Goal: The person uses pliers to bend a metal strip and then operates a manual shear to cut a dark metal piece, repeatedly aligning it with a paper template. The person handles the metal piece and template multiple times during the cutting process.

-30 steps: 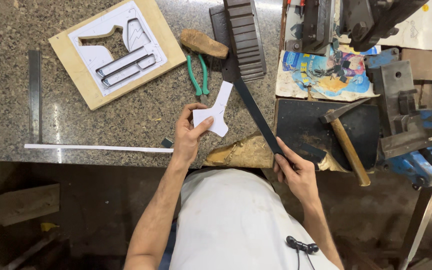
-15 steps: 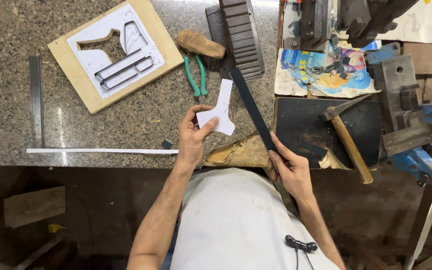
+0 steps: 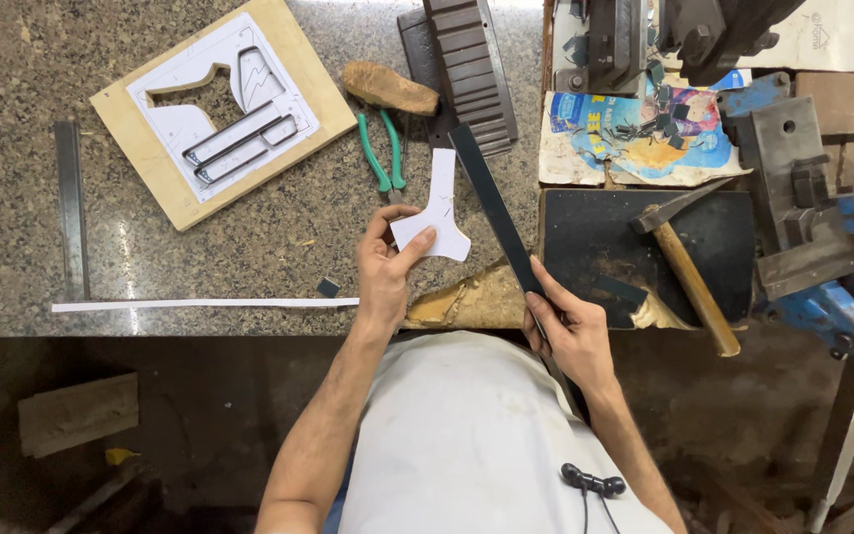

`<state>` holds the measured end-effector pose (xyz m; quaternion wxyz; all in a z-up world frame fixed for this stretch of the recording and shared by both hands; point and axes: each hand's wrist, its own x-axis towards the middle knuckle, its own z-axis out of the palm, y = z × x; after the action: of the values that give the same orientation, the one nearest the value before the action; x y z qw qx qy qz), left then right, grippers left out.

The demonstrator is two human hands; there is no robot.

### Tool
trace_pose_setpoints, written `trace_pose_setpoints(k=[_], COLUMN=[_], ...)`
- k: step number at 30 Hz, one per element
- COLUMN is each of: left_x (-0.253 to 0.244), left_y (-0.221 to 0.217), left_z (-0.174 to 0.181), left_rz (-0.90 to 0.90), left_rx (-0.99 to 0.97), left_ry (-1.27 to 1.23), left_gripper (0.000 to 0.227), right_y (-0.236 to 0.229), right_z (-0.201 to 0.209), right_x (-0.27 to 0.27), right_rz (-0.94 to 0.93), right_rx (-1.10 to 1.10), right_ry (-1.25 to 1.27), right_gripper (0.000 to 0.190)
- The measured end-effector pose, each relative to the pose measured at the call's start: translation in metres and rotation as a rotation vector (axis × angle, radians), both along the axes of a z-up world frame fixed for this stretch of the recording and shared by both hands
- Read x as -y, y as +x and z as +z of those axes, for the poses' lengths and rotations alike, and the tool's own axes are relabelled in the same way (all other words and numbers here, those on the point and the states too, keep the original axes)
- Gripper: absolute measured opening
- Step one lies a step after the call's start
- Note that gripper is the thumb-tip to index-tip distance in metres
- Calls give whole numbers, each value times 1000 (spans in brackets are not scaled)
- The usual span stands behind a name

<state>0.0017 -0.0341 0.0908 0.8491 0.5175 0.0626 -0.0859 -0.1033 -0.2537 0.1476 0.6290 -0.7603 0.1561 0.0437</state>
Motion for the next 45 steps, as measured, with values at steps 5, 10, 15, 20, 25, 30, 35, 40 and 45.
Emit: trace_pose_setpoints(k=[5, 10, 15, 20, 25, 30, 35, 40, 45], left_x=[2, 4, 6, 8, 11, 18, 23, 28, 33], left_y=[0, 0, 1, 1, 1, -1, 0, -2, -3], left_z=[0, 0, -1, -2, -2, -3, 0, 7, 8], left_rz=[-9, -11, -9, -6, 12, 45, 67, 82, 98], left_rx=[8, 2, 13, 16, 9, 25, 31, 2, 32], left_ry=[5, 25, 23, 23, 52, -7, -69, -53, -8], left_gripper=[34, 34, 36, 37, 37, 35, 35, 35, 34], right_y=[-1, 0, 1, 2, 3, 4, 7, 8, 9], right_z=[-2, -2, -1, -1, 1, 5, 7, 8, 7], right_x=[1, 3, 4, 4, 1, -1, -3, -4, -4], right_rz=[5, 7, 13, 17, 6, 4, 1, 1, 20], right_rx=[19, 26, 3, 25, 20, 4, -2, 24, 46], right_ry=[2, -1, -38, -37, -13, -21, 4, 32, 24], right_gripper=[47, 46, 47, 47, 48, 48, 48, 48, 47])
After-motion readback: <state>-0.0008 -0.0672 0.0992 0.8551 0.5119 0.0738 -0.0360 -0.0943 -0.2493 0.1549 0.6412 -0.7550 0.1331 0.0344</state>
